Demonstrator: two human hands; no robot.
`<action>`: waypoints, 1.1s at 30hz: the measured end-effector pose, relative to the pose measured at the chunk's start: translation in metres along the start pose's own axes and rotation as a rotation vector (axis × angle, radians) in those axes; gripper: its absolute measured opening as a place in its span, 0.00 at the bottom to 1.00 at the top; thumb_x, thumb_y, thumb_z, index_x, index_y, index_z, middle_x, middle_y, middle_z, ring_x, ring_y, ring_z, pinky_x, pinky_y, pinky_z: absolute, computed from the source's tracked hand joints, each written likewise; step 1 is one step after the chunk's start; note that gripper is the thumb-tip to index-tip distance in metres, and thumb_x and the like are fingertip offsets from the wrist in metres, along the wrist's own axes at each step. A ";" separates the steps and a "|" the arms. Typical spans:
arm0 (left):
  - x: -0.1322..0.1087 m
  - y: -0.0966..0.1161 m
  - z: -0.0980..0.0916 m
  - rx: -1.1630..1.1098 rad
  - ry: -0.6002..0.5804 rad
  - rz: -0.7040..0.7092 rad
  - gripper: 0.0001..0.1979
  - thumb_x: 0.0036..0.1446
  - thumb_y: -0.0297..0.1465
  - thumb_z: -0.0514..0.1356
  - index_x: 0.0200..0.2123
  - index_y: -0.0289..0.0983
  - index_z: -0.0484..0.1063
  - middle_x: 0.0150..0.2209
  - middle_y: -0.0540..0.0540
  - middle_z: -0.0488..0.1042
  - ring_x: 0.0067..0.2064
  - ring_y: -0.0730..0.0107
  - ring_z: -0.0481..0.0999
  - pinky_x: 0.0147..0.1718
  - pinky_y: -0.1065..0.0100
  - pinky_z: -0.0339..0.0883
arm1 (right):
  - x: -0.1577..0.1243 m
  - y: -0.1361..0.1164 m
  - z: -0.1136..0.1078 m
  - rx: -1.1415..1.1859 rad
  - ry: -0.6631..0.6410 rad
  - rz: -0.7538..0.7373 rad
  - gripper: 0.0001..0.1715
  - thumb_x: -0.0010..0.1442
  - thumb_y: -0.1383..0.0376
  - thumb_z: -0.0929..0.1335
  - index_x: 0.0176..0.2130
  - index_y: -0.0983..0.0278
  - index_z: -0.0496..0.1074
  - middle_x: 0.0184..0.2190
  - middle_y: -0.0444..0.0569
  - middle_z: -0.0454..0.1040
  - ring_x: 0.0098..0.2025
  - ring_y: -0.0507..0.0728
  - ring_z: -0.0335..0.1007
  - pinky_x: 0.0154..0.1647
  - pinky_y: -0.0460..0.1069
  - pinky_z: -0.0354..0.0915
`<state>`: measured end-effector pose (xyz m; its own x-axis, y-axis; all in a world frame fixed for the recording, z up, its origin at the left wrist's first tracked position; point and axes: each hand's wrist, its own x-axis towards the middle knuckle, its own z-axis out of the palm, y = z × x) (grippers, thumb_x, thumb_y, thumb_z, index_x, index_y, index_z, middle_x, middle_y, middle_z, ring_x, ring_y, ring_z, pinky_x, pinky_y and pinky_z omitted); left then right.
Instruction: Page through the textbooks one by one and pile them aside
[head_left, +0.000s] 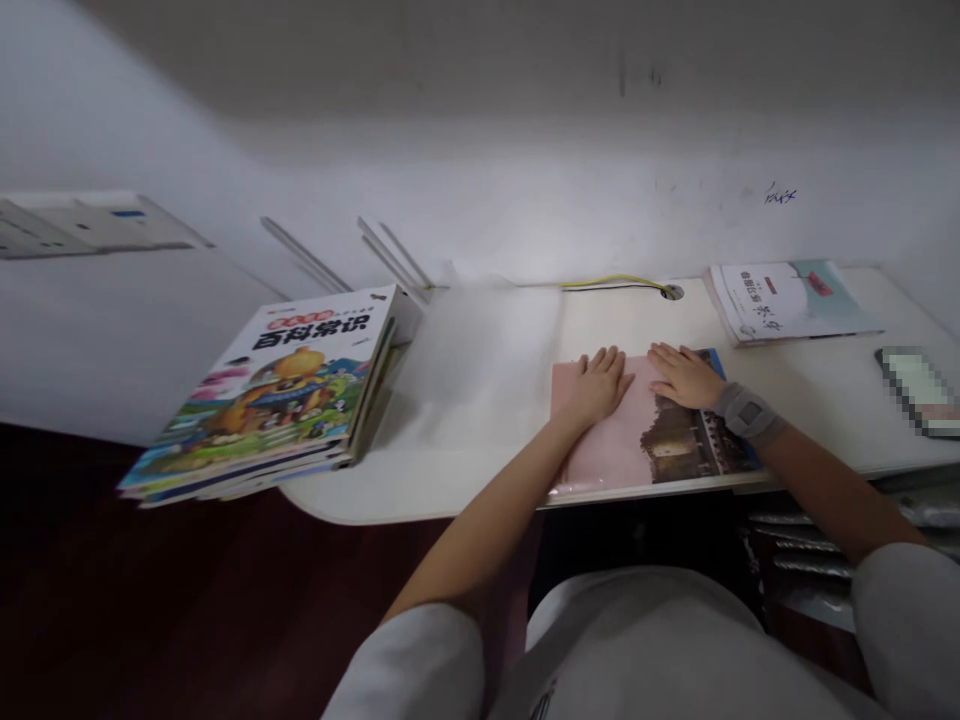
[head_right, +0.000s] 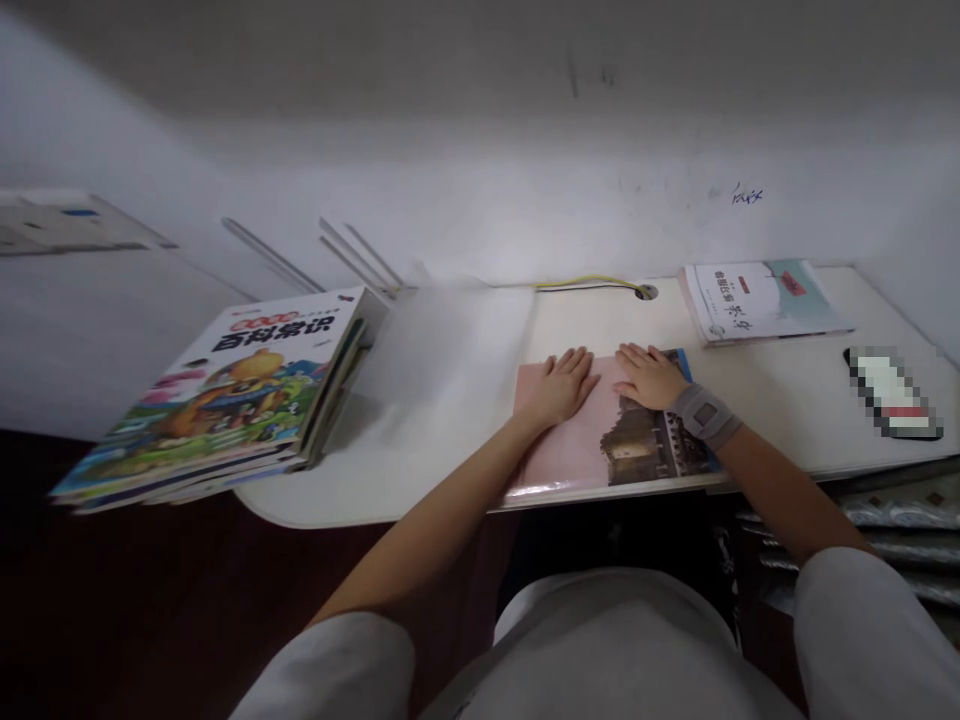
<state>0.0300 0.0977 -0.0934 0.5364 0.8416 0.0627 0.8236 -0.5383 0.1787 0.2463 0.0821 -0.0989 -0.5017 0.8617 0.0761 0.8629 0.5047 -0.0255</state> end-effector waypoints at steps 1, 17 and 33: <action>-0.004 -0.010 0.000 -0.008 -0.004 -0.008 0.26 0.67 0.39 0.43 0.62 0.32 0.56 0.66 0.36 0.54 0.66 0.52 0.52 0.62 0.48 0.45 | -0.007 0.009 0.002 -0.001 -0.006 0.017 0.37 0.66 0.51 0.53 0.64 0.72 0.54 0.65 0.62 0.53 0.67 0.64 0.48 0.63 0.62 0.48; 0.029 -0.067 -0.050 -0.222 -0.123 -0.343 0.16 0.48 0.43 0.62 0.23 0.35 0.72 0.34 0.37 0.75 0.43 0.51 0.74 0.45 0.58 0.64 | -0.038 0.038 0.001 -0.020 -0.067 0.231 0.43 0.65 0.46 0.49 0.65 0.74 0.51 0.67 0.62 0.49 0.68 0.64 0.44 0.64 0.62 0.49; -0.083 -0.049 -0.061 -1.434 -0.272 -0.560 0.18 0.48 0.41 0.65 0.38 0.34 0.73 0.39 0.38 0.77 0.34 0.69 0.76 0.33 0.68 0.70 | -0.040 0.042 0.012 -0.029 0.025 0.220 0.41 0.65 0.47 0.51 0.65 0.72 0.52 0.66 0.63 0.52 0.67 0.64 0.47 0.63 0.61 0.50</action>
<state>-0.0660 0.0567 -0.0479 0.3796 0.7948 -0.4735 0.1504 0.4520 0.8793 0.3019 0.0696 -0.1149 -0.3002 0.9489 0.0970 0.9528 0.3031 -0.0155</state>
